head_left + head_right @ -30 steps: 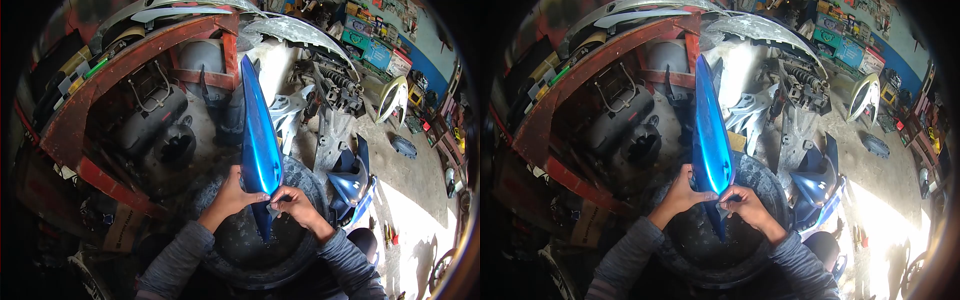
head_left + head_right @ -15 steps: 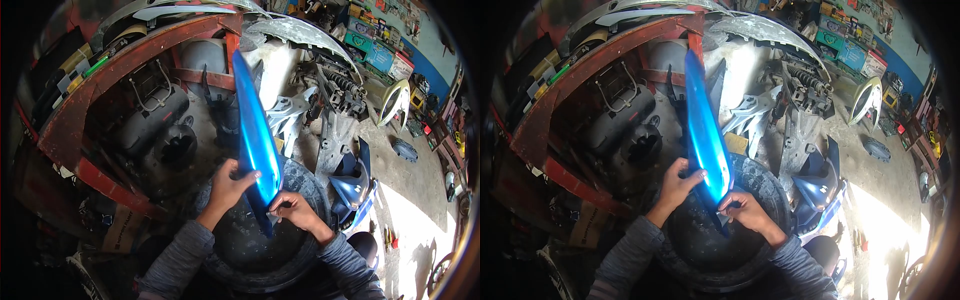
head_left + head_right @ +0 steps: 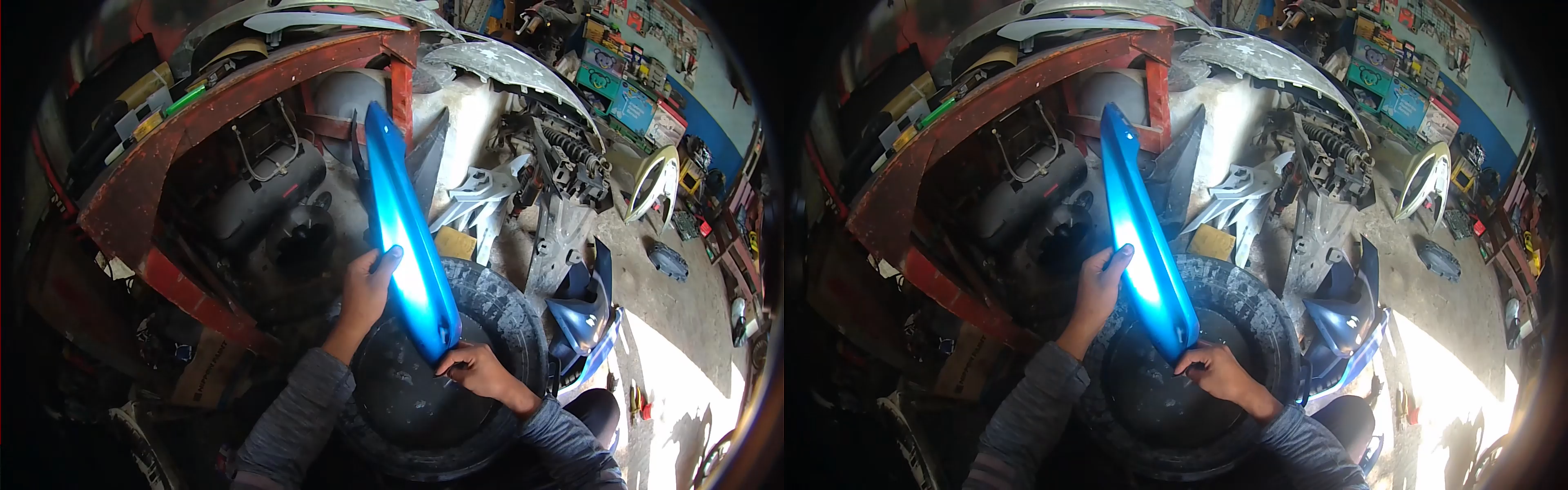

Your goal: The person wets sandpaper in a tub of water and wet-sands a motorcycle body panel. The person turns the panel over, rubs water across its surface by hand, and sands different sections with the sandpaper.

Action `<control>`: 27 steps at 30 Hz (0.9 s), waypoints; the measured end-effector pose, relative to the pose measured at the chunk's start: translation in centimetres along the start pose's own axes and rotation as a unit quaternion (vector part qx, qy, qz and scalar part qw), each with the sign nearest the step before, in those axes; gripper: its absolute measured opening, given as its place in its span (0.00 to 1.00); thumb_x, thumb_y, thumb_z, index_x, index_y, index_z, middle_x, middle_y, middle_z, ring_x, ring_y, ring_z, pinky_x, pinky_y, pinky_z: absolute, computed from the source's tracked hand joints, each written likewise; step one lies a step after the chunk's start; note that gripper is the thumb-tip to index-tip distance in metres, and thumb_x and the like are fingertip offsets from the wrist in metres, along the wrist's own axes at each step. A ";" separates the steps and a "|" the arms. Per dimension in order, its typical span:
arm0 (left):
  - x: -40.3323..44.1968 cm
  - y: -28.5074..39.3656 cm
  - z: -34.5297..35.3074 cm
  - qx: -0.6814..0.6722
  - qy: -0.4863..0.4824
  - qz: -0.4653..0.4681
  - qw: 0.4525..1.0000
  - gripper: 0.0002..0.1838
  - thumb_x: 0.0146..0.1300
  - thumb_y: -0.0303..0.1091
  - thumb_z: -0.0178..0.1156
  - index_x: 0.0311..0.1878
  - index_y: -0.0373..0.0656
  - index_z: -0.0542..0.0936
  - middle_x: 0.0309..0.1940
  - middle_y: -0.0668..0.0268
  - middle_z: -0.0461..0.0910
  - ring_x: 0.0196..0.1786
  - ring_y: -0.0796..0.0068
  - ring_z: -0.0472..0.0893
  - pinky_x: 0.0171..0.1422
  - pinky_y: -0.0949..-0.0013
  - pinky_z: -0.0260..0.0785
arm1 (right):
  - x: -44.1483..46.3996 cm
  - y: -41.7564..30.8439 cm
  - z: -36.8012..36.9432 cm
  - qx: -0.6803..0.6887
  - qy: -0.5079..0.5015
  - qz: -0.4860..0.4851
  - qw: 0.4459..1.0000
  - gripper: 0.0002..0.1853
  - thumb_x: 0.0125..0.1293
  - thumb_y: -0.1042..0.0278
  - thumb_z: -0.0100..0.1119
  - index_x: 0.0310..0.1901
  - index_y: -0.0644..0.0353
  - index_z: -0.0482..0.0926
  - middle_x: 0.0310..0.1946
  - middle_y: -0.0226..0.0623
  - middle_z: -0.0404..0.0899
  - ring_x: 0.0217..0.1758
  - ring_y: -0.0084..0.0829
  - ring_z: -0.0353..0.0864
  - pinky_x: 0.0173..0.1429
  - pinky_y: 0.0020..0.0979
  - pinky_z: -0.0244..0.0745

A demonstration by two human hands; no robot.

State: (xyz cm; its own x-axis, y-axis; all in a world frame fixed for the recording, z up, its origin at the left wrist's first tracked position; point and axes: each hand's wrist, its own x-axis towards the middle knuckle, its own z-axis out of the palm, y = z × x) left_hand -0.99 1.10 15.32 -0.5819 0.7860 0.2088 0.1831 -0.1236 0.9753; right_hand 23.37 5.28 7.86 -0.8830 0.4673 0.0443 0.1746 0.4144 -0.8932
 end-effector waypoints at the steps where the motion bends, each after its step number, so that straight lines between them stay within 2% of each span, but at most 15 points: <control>1: 0.0 0.1 0.0 0.000 0.002 0.001 1.000 0.21 0.71 0.45 0.62 0.28 0.36 0.78 0.20 0.76 0.68 0.26 0.87 0.64 0.30 0.72 0.57 | 0.0 0.0 0.1 -0.001 -0.001 -0.001 1.000 0.13 0.55 0.85 0.62 0.39 0.58 0.87 0.40 0.43 0.83 0.42 0.38 0.87 0.47 0.32 0.80; 7: 0.0 -0.2 0.4 0.009 -0.014 0.017 1.000 0.24 0.71 0.46 0.60 0.26 0.34 0.76 0.18 0.74 0.66 0.25 0.86 0.64 0.29 0.70 0.57 | -0.3 0.5 0.1 -0.036 -0.017 -0.032 0.999 0.14 0.55 0.85 0.62 0.41 0.57 0.87 0.39 0.43 0.83 0.42 0.39 0.86 0.48 0.33 0.80; 10: 0.1 -0.2 0.4 0.024 -0.024 0.041 0.999 0.24 0.71 0.46 0.60 0.27 0.34 0.76 0.18 0.73 0.67 0.25 0.85 0.64 0.29 0.69 0.58 | -0.2 0.1 -0.3 -0.033 -0.036 0.002 0.999 0.13 0.56 0.84 0.63 0.41 0.57 0.87 0.40 0.43 0.83 0.44 0.40 0.86 0.50 0.35 0.80; 13: 0.1 -0.5 0.6 0.039 -0.036 0.055 0.997 0.23 0.70 0.46 0.62 0.28 0.34 0.77 0.18 0.72 0.70 0.25 0.85 0.66 0.30 0.70 0.60 | -0.3 0.4 -0.2 -0.037 -0.041 -0.004 0.998 0.13 0.56 0.82 0.63 0.41 0.56 0.88 0.41 0.44 0.84 0.46 0.41 0.85 0.53 0.36 0.79; 15: 0.0 -0.6 0.8 0.001 -0.055 0.051 0.997 0.21 0.69 0.45 0.63 0.30 0.34 0.78 0.19 0.71 0.73 0.26 0.85 0.68 0.31 0.71 0.62 | -0.3 0.3 -0.2 -0.036 -0.049 -0.003 0.998 0.13 0.56 0.81 0.63 0.42 0.56 0.88 0.41 0.44 0.84 0.47 0.42 0.85 0.55 0.36 0.78; 19: -0.1 -0.5 0.9 0.003 -0.059 0.061 0.996 0.19 0.69 0.43 0.64 0.31 0.34 0.80 0.20 0.72 0.75 0.26 0.86 0.69 0.31 0.72 0.62 | -0.3 0.7 -0.1 -0.034 -0.039 0.003 0.999 0.14 0.56 0.81 0.63 0.43 0.54 0.87 0.40 0.44 0.84 0.47 0.43 0.85 0.55 0.36 0.78; 21: -0.1 -0.7 0.7 0.002 -0.084 0.069 0.994 0.18 0.70 0.43 0.63 0.34 0.35 0.81 0.20 0.73 0.73 0.26 0.88 0.68 0.30 0.74 0.61 | -0.2 1.6 0.1 -0.010 -0.029 0.018 0.999 0.12 0.58 0.79 0.65 0.43 0.57 0.87 0.39 0.40 0.85 0.44 0.36 0.85 0.51 0.33 0.79; 22: -0.1 -0.4 0.5 0.002 -0.084 0.068 0.994 0.18 0.70 0.43 0.63 0.34 0.35 0.81 0.20 0.73 0.73 0.26 0.88 0.68 0.30 0.74 0.61 | -0.2 1.6 -0.1 -0.010 -0.030 0.018 0.999 0.12 0.58 0.79 0.65 0.43 0.57 0.87 0.39 0.40 0.85 0.44 0.36 0.85 0.51 0.33 0.79; 24: -0.1 0.3 0.0 -0.048 -0.145 0.013 0.988 0.18 0.72 0.44 0.62 0.38 0.35 0.82 0.20 0.75 0.72 0.25 0.88 0.67 0.29 0.76 0.58 | -0.3 0.9 -0.9 0.186 -0.035 0.142 0.972 0.10 0.61 0.77 0.65 0.44 0.61 0.86 0.37 0.34 0.85 0.41 0.26 0.84 0.44 0.29 0.79; 25: 0.0 0.3 -0.3 -0.048 -0.144 0.012 0.988 0.18 0.72 0.44 0.62 0.38 0.35 0.82 0.20 0.75 0.72 0.25 0.88 0.67 0.29 0.76 0.58 | -0.3 0.6 -1.4 0.186 -0.036 0.142 0.972 0.10 0.61 0.77 0.65 0.44 0.61 0.86 0.37 0.34 0.85 0.41 0.26 0.84 0.44 0.29 0.79; 27: 0.3 0.2 -0.7 -0.065 -0.192 0.007 0.979 0.18 0.73 0.45 0.61 0.40 0.36 0.82 0.21 0.76 0.71 0.24 0.89 0.66 0.28 0.77 0.57 | -0.3 0.2 -2.1 0.264 -0.006 0.163 0.951 0.09 0.63 0.77 0.63 0.44 0.63 0.85 0.37 0.31 0.84 0.40 0.20 0.81 0.39 0.25 0.77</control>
State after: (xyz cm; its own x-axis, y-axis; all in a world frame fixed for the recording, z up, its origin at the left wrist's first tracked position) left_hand -1.66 0.94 15.66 -0.2345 0.9506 0.2035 0.0715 -0.1919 0.9788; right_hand 24.60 6.85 8.66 -0.8251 0.4932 -0.2755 0.1998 -0.2014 -0.9589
